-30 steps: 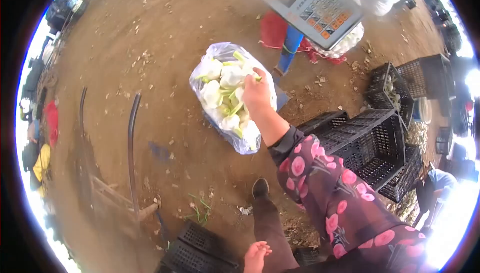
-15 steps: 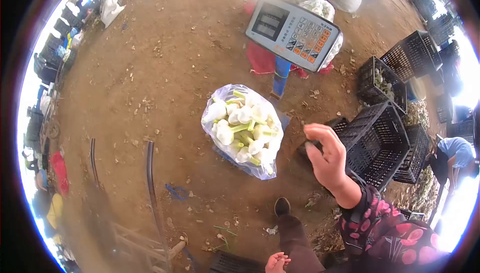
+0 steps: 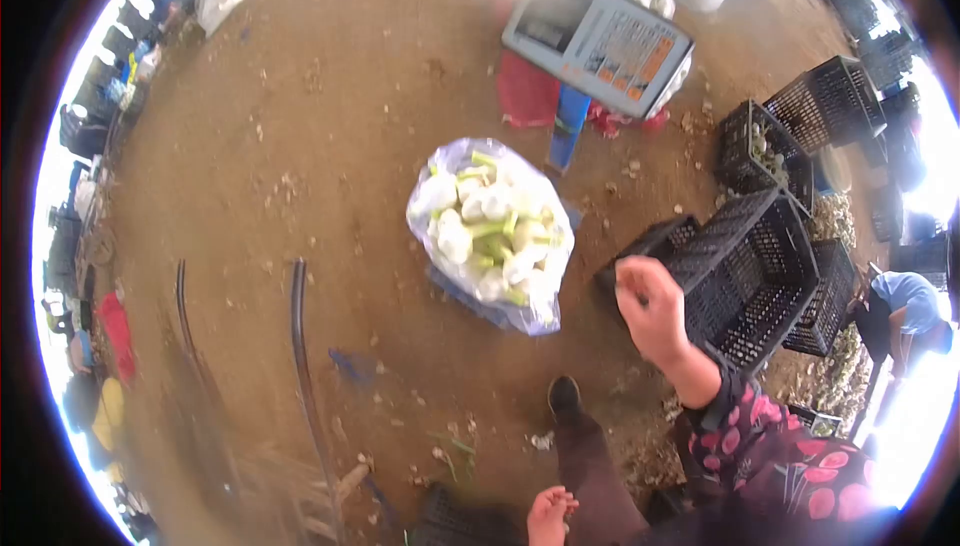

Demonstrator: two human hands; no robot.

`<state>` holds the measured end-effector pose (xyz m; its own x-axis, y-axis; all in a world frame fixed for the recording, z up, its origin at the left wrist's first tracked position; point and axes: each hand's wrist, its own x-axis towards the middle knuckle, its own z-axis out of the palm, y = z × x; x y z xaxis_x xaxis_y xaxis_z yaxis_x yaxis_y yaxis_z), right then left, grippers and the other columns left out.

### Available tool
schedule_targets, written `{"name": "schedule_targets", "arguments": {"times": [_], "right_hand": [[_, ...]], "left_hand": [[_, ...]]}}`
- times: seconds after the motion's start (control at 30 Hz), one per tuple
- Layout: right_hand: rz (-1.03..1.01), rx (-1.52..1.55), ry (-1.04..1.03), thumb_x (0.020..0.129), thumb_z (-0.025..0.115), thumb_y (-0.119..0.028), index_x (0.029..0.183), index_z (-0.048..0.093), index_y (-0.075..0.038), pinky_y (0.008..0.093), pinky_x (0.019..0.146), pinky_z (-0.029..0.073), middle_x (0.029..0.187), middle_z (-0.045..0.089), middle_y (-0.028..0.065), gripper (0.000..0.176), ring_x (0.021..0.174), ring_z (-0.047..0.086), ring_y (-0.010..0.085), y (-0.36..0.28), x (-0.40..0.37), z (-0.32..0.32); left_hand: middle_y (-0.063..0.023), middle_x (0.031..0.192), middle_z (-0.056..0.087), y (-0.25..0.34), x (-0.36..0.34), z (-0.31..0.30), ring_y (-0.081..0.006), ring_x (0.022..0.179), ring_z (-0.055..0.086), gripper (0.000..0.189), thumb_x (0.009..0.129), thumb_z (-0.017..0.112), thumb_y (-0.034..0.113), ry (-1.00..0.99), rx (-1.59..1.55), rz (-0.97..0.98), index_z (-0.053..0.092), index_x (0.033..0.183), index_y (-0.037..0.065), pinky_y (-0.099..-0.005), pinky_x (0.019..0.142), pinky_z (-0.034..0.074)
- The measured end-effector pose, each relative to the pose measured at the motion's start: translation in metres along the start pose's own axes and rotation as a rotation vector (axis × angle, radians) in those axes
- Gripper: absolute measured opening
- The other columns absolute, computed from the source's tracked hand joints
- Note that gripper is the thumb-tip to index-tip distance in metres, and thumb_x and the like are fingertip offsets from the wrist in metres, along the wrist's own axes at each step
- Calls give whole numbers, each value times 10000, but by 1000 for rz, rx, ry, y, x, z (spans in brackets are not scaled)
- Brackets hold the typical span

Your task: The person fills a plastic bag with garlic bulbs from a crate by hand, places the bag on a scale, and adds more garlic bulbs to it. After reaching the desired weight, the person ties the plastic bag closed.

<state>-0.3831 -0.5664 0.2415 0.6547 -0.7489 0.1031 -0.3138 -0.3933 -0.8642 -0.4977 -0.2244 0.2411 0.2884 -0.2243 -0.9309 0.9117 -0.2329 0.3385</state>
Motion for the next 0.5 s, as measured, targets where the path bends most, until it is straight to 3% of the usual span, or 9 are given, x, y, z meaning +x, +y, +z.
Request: {"name": "schedule_targets", "arguments": {"times": [0.1,0.17,0.27,0.33,0.37,0.5], "right_hand": [[-57,-24,27,761,625,23,949,634,-5,304,661,490,803,613,108,190,703,615,195,-12,40,27],[-51,-147,-142,759,620,-41,911,654,-23,347,659,500,802,625,132,157,704,630,273,-6,65,51],[-41,-214,-209,763,607,-96,889,671,-39,387,682,511,813,644,150,153,749,635,333,-12,88,84],[-110,-244,-204,764,607,-107,883,673,-43,395,686,514,817,654,148,151,759,640,338,-19,95,93],[-182,-273,-189,765,606,-117,877,675,-47,403,691,517,822,664,145,149,768,645,342,-23,97,93],[-38,-436,-418,751,631,-178,850,690,-75,429,712,516,831,670,145,155,787,645,344,-26,82,93]], "left_hand": [[-63,1041,599,-8,8,-7,-156,935,575,237,968,562,210,-65,-105,52,567,1154,64,-295,809,498],[-57,1045,605,-17,14,-13,-155,917,588,250,962,578,223,-64,-107,50,564,1157,67,-282,785,505],[-37,1012,618,-23,17,-15,-144,871,605,239,954,584,204,-45,-42,35,568,1155,77,-263,724,506],[-79,1000,621,-31,24,-17,-150,859,623,194,939,510,35,-24,-135,25,542,1122,-21,-265,797,484],[-79,1000,621,-34,23,-18,-150,859,623,194,939,510,35,-19,-143,14,542,1122,-21,-265,797,484],[-76,999,622,-29,25,-23,-157,860,626,195,940,509,33,-3,-164,29,544,1125,-16,-271,789,484]]}}
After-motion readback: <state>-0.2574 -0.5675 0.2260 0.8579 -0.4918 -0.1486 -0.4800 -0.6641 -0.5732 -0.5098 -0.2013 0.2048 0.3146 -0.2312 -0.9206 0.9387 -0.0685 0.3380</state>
